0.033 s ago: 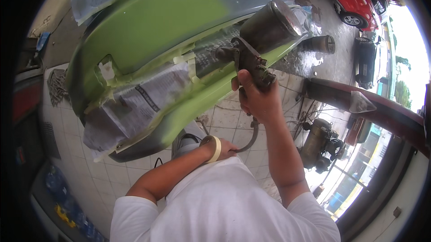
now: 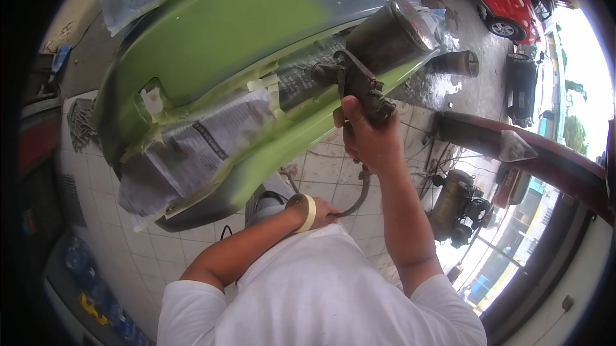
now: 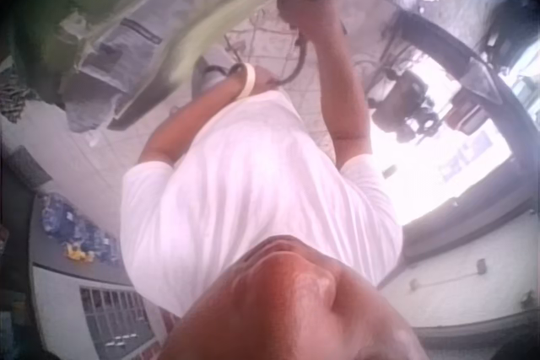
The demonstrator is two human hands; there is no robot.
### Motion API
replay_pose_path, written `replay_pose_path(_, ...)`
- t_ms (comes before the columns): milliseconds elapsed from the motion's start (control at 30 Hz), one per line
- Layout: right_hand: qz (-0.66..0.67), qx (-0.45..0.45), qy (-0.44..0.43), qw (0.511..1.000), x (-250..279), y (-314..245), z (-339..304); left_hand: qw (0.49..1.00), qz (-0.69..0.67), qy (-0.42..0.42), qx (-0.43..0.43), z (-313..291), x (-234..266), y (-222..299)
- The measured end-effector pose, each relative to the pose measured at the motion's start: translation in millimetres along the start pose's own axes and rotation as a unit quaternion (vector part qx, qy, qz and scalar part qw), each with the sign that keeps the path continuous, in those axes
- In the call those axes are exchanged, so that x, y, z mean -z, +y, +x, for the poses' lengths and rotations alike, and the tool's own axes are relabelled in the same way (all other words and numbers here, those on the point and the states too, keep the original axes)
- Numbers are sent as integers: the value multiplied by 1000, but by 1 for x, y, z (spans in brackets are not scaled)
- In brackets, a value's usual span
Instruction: The person uses a spray gun to apply silver paint to a green car bumper that is partially masked with paper and tape. The person moves around the bumper to cover different areas, then walks away and places the spray gun on a table.
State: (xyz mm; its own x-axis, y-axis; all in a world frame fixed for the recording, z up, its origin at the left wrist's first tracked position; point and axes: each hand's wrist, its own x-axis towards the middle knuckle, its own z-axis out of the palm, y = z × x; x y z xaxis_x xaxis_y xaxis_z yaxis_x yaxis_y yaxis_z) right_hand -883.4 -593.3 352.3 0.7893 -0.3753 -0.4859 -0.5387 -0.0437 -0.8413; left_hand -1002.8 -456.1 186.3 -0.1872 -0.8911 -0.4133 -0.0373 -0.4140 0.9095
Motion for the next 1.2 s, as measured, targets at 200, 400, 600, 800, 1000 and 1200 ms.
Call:
replay_pose_path(200, 17, 12, 95, 995, 15, -9, 23, 998, -15, 49, 44, -6, 14, 12)
replay_pose_path(400, 52, 38, 173, 983, 33, -7, 39, 990, -31, 130, 42, -21, 28, 28)
replay_pose_path(600, 72, 51, 159, 983, 33, -1, 10, 990, -18, 139, 16, -8, 3, 7)
replay_pose_path(800, 89, 58, 57, 993, 48, 25, -66, 977, -4, 210, -36, -22, -21, 30)
replay_pose_path(1000, 79, 129, -16, 988, 91, 100, -171, 834, -290, 457, -108, -48, -46, 66)
replay_pose_path(1200, -53, 159, -85, 982, 118, 199, -262, 800, -240, 547, -53, -69, -100, 101)
